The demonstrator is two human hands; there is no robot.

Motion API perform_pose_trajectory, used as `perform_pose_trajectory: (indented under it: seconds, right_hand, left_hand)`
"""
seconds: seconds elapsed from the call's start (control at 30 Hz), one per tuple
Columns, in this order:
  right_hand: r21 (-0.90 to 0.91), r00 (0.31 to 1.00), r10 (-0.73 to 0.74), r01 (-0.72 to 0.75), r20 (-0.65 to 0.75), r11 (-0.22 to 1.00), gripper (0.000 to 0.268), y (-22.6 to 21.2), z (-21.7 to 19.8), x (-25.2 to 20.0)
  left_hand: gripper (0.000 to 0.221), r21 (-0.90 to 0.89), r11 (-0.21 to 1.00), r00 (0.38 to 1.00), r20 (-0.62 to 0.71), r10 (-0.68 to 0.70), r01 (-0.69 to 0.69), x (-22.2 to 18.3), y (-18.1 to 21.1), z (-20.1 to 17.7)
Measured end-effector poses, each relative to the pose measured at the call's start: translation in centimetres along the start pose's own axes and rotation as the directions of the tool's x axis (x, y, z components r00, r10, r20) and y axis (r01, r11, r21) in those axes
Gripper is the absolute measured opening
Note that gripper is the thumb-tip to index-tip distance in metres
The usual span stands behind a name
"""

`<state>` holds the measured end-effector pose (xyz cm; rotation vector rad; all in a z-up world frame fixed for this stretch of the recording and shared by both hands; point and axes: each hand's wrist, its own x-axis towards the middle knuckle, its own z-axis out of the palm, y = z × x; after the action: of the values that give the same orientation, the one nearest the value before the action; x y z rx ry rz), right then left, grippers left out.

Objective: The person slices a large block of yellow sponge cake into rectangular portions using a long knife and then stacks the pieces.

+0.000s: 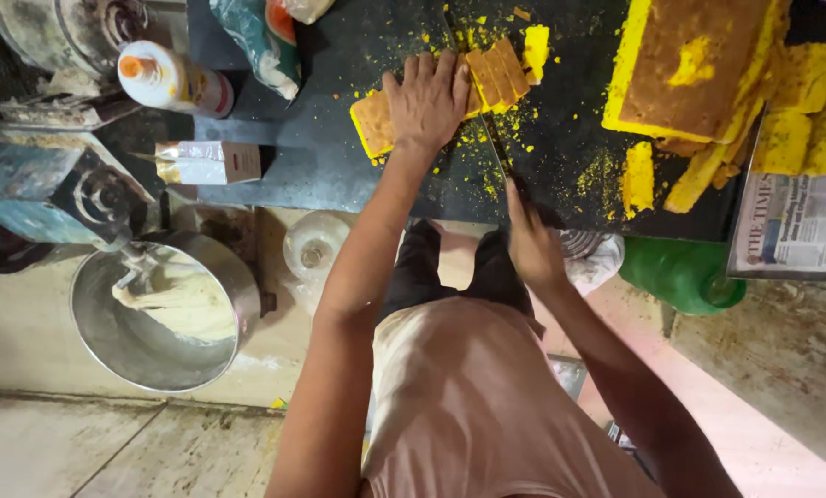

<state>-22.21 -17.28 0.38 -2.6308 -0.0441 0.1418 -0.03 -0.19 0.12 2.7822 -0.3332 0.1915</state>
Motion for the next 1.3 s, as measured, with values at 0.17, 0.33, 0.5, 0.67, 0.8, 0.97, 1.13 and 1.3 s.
perform_pose_trajectory:
  seconds: [0.17,0.33,0.5,0.67,0.8,0.97,1.13,1.3]
  right_hand:
    - [-0.083,0.999,0.018,-0.021,-0.042,0.996,0.071,0.4,0.3,-6.3]
    - [0.086,0.997,0.054,-0.049,-0.048,0.995,0.061,0.8,-0.6,-1.3]
    - [0.165,0.978,-0.013,0.049,-0.210,0.985,0.060,-0.2,-5.6,-0.5]
    - [0.118,0.982,-0.009,0.032,-0.191,0.993,0.063,0.6,-7.8,-1.2]
    - [0.110,0.989,0.026,-0.010,-0.144,0.994,0.071,1.7,-7.0,0.8]
    - [0.064,0.992,0.002,0.006,-0.126,0.998,0.077,1.6,-6.1,2.7]
    - [0.006,0.996,0.069,-0.068,-0.055,0.998,0.080,1.4,-6.1,3.5]
    - [0.001,0.997,0.079,-0.079,-0.024,0.997,0.081,2.4,-5.1,4.6]
  left_hand:
    - [0.049,0.003,1.000,0.998,0.057,0.008,-0.008,0.0,0.2,-1.4]
    - [0.120,0.014,0.978,0.967,0.149,0.205,-0.209,-1.5,-2.5,-4.1]
    - [0.103,0.003,0.968,0.961,0.122,0.250,-0.252,-1.6,-2.9,-3.5]
    - [0.097,-0.030,0.970,0.961,0.132,0.243,-0.241,0.8,0.9,-0.9]
    - [0.107,-0.009,0.966,0.952,0.168,0.256,-0.258,2.0,3.3,0.0]
    - [0.060,-0.026,0.982,0.979,0.073,0.191,-0.189,2.8,3.7,1.1]
    - [0.042,0.012,0.995,0.985,0.145,0.094,-0.097,3.9,4.6,3.0]
    - [0.038,0.002,0.992,0.990,0.059,0.125,-0.125,3.7,4.4,3.2]
